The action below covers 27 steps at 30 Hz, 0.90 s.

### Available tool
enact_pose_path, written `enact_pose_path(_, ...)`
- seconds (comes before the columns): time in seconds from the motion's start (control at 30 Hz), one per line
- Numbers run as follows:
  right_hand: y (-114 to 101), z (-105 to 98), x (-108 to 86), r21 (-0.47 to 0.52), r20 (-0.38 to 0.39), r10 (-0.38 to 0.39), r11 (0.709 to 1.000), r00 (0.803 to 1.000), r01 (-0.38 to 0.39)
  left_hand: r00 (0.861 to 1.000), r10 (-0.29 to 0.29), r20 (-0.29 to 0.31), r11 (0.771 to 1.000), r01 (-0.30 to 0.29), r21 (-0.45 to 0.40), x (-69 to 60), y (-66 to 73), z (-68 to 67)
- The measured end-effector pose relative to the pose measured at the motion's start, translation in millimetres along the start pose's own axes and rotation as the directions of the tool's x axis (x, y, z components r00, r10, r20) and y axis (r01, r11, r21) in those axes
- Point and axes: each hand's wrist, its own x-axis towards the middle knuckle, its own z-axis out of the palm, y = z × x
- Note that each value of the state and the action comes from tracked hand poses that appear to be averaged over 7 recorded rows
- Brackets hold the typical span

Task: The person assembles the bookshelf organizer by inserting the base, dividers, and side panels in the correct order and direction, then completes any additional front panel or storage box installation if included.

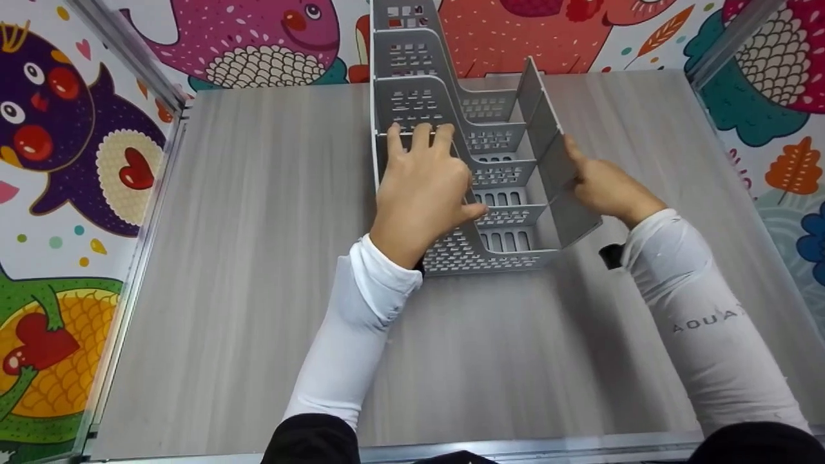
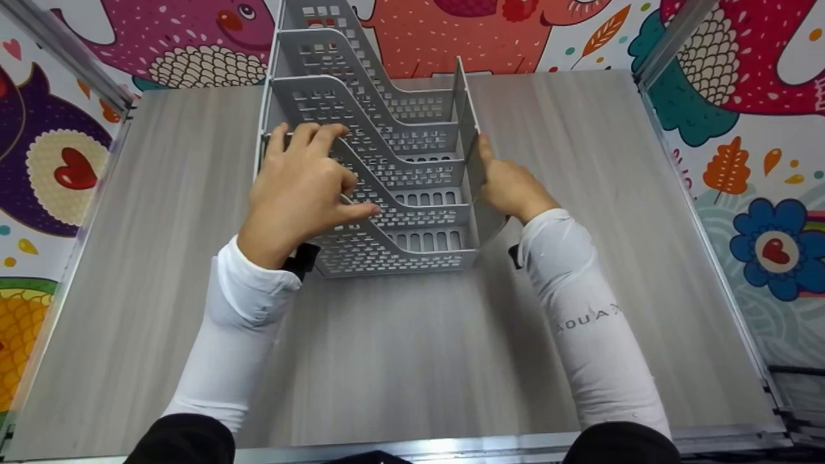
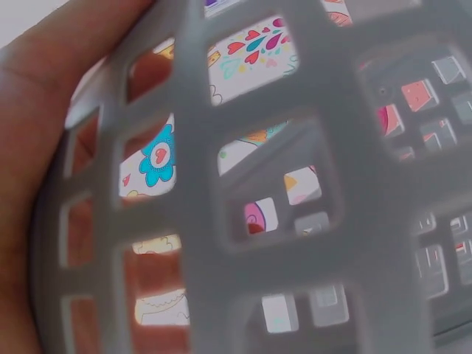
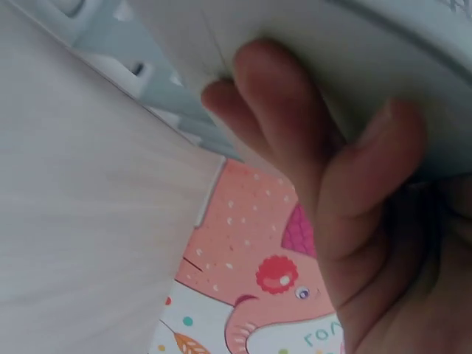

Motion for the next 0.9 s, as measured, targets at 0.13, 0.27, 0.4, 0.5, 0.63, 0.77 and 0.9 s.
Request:
enact_pose_path(0.13,1.1,-3.0,-0.8,0.02,0.031,0.003,1.0,1.0,-0.004,1.0,-0.006,0.003,1.0,0.006,-0.002,-0.3,0.7,0.7)
enact_pose_path(0.27,-1.0,-0.4,-2.1,0.006,0.067,0.011,1.0,0.998,-0.011,1.0,-0.001,-0.005,1.0,0.001,-0.012,0.4,0.4,-0.4)
enact_pose_path(0.4,-3.7,1.0,-3.5,-0.003,0.071,0.016,1.0,0.997,-0.015,1.0,0.005,-0.008,1.0,-0.005,-0.026,0.5,-1.1,-0.6)
enact_pose_path(0.5,-5.0,3.7,-4.0,0.0,0.085,0.021,1.0,0.996,-0.021,1.0,0.003,0.0,1.0,-0.003,-0.029,0.1,-2.2,0.5)
enact_pose_path(0.63,-4.2,7.4,-4.3,-0.007,0.098,0.036,0.999,0.995,-0.036,1.0,0.013,-0.004,0.999,-0.013,-0.03,0.2,-2.1,1.3)
enact_pose_path(0.77,-4.0,7.5,-3.5,-0.015,0.098,0.039,0.999,0.994,-0.037,1.0,0.01,-0.012,1.0,-0.011,-0.029,-0.2,-1.9,1.3)
enact_pose_path(0.9,-4.7,4.0,-4.7,-0.039,0.101,0.02,0.999,0.995,-0.016,1.0,0.006,-0.003,1.0,-0.006,-0.027,0.2,-0.2,0.0)
